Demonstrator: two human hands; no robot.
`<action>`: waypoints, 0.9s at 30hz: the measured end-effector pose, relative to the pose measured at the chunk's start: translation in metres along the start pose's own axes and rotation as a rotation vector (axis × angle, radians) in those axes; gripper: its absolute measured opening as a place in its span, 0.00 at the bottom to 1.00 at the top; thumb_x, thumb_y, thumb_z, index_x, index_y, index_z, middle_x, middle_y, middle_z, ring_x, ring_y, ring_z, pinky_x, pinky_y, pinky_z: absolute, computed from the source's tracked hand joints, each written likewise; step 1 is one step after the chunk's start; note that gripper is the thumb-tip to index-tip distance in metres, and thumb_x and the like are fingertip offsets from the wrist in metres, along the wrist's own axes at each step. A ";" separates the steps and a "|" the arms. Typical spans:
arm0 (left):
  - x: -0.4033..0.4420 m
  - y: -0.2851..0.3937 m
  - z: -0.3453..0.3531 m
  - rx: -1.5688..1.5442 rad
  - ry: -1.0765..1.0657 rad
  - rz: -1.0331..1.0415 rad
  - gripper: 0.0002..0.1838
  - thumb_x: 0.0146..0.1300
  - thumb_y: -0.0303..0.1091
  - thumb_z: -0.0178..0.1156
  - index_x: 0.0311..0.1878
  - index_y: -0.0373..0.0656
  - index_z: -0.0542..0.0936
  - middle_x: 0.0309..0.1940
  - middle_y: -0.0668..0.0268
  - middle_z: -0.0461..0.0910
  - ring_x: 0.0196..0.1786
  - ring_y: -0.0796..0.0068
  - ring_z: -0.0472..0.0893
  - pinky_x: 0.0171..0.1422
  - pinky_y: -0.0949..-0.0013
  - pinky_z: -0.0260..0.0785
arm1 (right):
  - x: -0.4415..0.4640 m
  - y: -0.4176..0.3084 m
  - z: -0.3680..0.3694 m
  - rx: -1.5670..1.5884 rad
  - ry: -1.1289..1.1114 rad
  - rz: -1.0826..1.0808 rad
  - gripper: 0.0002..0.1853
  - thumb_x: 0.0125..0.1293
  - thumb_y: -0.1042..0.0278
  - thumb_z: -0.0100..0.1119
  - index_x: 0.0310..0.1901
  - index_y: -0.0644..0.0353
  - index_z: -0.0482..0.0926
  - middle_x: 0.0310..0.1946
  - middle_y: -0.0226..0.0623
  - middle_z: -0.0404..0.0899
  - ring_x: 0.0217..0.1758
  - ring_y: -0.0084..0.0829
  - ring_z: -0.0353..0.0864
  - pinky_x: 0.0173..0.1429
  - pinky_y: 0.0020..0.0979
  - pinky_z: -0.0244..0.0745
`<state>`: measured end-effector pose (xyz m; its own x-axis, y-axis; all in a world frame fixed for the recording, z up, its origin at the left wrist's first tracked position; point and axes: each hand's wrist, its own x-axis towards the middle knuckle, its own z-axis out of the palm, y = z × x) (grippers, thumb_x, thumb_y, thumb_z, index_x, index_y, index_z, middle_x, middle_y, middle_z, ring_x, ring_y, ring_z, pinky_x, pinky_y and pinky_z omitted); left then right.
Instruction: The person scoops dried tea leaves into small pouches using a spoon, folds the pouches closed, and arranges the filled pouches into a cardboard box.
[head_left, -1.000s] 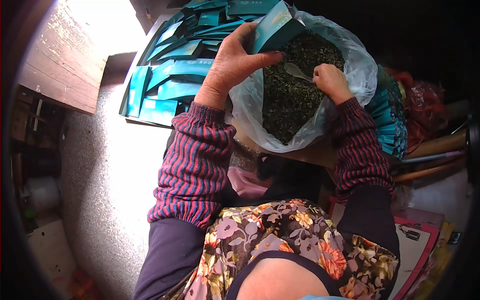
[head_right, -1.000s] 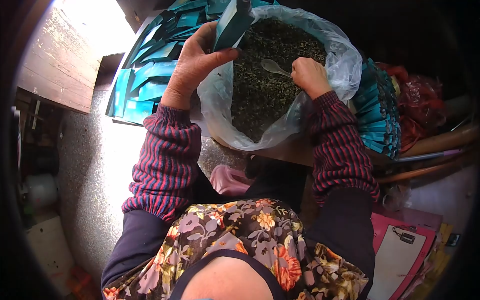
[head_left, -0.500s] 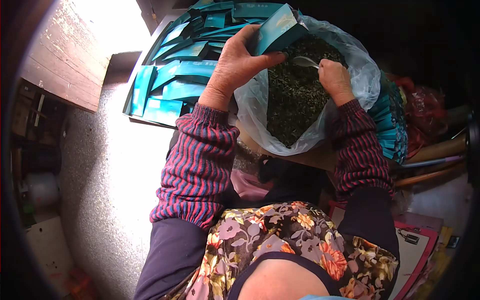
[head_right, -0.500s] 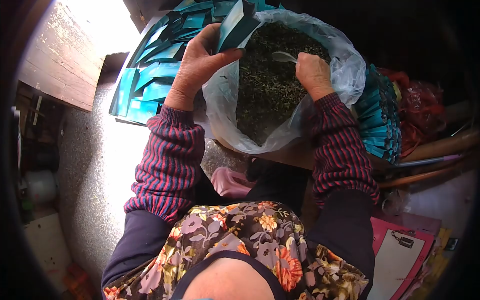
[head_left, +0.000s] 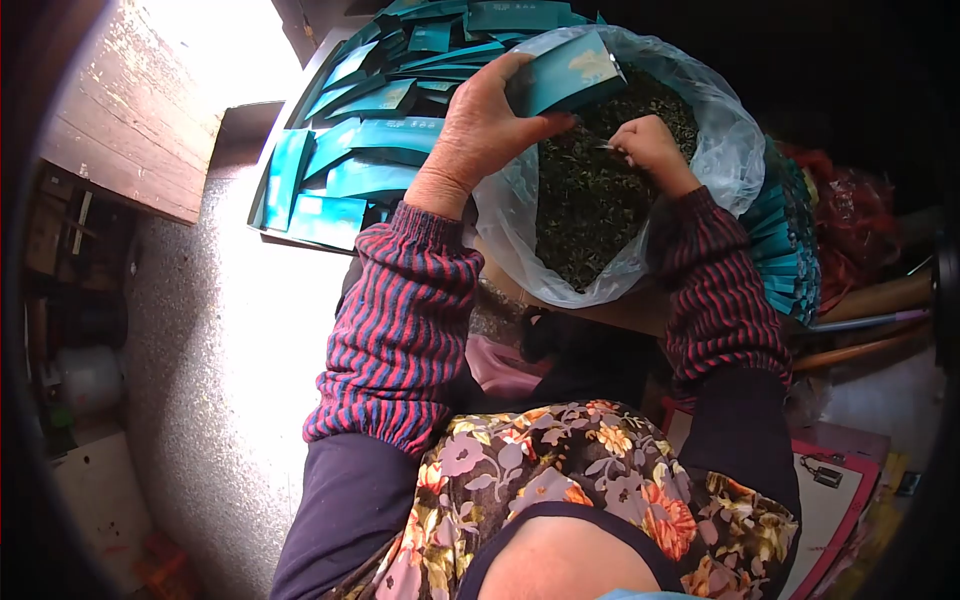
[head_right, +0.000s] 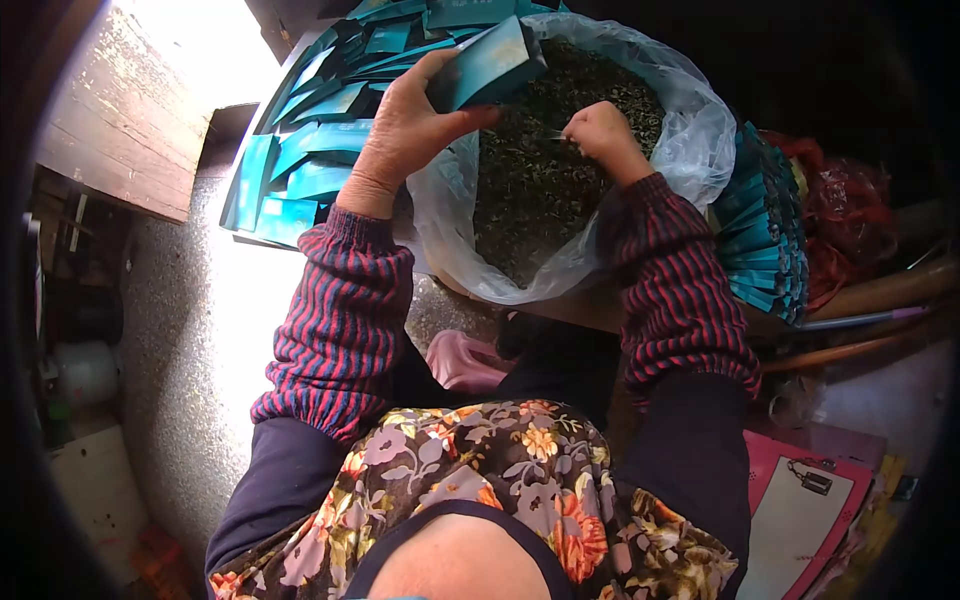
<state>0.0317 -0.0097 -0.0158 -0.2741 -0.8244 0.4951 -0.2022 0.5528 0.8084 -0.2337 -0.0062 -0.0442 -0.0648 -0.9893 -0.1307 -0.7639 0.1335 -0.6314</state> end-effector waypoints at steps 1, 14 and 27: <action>0.000 -0.001 0.001 -0.001 -0.004 0.002 0.37 0.40 0.42 0.76 0.55 0.36 0.75 0.43 0.53 0.81 0.47 0.60 0.81 0.54 0.64 0.73 | -0.004 -0.004 -0.004 0.110 -0.008 0.034 0.08 0.54 0.72 0.56 0.27 0.66 0.83 0.14 0.28 0.74 0.14 0.16 0.67 0.19 0.21 0.59; -0.007 -0.008 0.014 0.372 -0.070 0.117 0.35 0.43 0.45 0.73 0.55 0.40 0.76 0.44 0.50 0.80 0.51 0.51 0.78 0.57 0.57 0.67 | -0.036 -0.024 -0.081 0.212 0.187 0.093 0.11 0.57 0.78 0.47 0.28 0.64 0.83 0.16 0.24 0.72 0.13 0.12 0.64 0.15 0.16 0.49; -0.005 -0.003 0.020 0.416 -0.141 0.074 0.36 0.41 0.42 0.75 0.55 0.38 0.76 0.45 0.47 0.79 0.51 0.48 0.78 0.56 0.57 0.69 | -0.039 -0.048 -0.058 0.243 0.054 -0.064 0.08 0.54 0.74 0.55 0.26 0.64 0.83 0.15 0.28 0.73 0.18 0.18 0.70 0.23 0.22 0.62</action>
<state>0.0153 -0.0043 -0.0271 -0.4214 -0.7723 0.4754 -0.5305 0.6351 0.5615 -0.2323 0.0231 0.0355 -0.0604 -0.9970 -0.0475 -0.5916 0.0741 -0.8028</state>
